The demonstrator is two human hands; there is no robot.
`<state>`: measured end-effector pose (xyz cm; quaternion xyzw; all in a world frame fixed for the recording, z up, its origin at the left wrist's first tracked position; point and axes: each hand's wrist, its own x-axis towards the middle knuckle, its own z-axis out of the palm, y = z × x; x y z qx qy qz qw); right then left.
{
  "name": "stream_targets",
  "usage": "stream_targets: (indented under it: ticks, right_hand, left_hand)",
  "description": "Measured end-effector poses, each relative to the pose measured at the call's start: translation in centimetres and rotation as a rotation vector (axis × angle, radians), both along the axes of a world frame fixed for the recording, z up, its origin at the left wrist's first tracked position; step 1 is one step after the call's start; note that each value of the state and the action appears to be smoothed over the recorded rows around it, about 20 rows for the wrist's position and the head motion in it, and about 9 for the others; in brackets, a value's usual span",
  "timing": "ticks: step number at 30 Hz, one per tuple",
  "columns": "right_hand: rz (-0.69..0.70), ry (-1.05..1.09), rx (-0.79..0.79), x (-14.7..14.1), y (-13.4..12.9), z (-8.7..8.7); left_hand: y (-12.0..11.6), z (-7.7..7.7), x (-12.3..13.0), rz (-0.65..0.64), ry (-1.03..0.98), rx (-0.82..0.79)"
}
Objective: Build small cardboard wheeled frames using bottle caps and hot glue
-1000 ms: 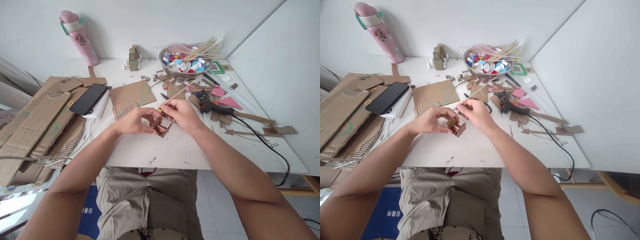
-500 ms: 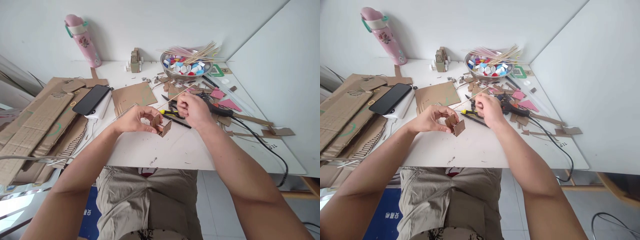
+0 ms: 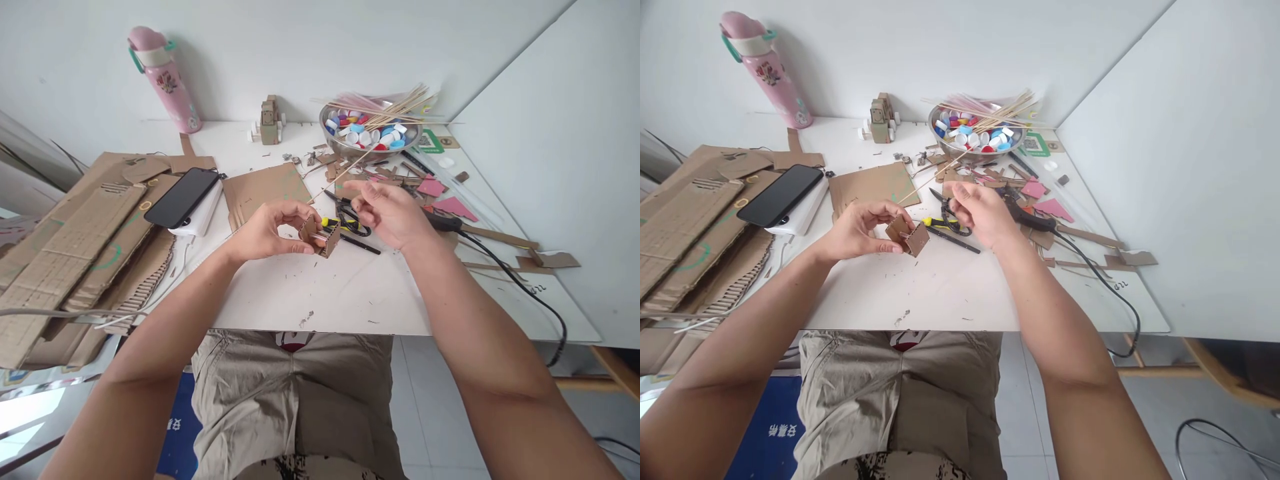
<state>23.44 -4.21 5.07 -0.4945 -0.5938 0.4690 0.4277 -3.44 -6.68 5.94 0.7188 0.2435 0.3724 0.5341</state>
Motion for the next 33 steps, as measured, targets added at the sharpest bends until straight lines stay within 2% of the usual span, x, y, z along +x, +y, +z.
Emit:
stream_targets:
  ticks: [3,6,9,12,14,17,20,23,33]
  right_hand:
    - [0.145,0.257,-0.108,-2.1,-0.6,-0.3]
    - [0.122,0.31,-0.068,-2.6,-0.5,-0.8]
    - [-0.02,0.303,0.077,-1.2,0.5,-1.5]
    - [-0.142,0.335,0.268,0.8,1.6,-1.7]
    - [-0.143,0.335,0.36,1.6,1.6,-1.2]
    - [-0.093,0.285,0.433,1.3,0.4,0.1]
    - [-0.051,0.243,0.445,0.0,-1.4,1.3]
    - [-0.054,0.216,0.435,-0.9,-2.3,1.6]
    - [-0.112,0.166,0.391,-1.6,-2.3,1.7]
  left_hand:
    - [-0.3,0.3,0.3,-0.031,0.038,-0.027]
    - [-0.5,0.2,0.5,-0.037,0.063,-0.045]
    - [-0.3,-0.2,0.5,-0.001,0.033,-0.055]
    - [0.3,-0.7,0.3,0.11,-0.072,-0.07]
    - [0.7,-0.9,0.2,0.186,-0.153,-0.086]
    - [1.2,-1.0,-0.1,0.255,-0.236,-0.094]
    - [1.6,-1.0,-0.3,0.29,-0.251,-0.099]
    - [1.6,-0.9,-0.4,0.299,-0.242,-0.122]
    - [1.5,-1.1,-0.3,0.311,-0.259,-0.15]
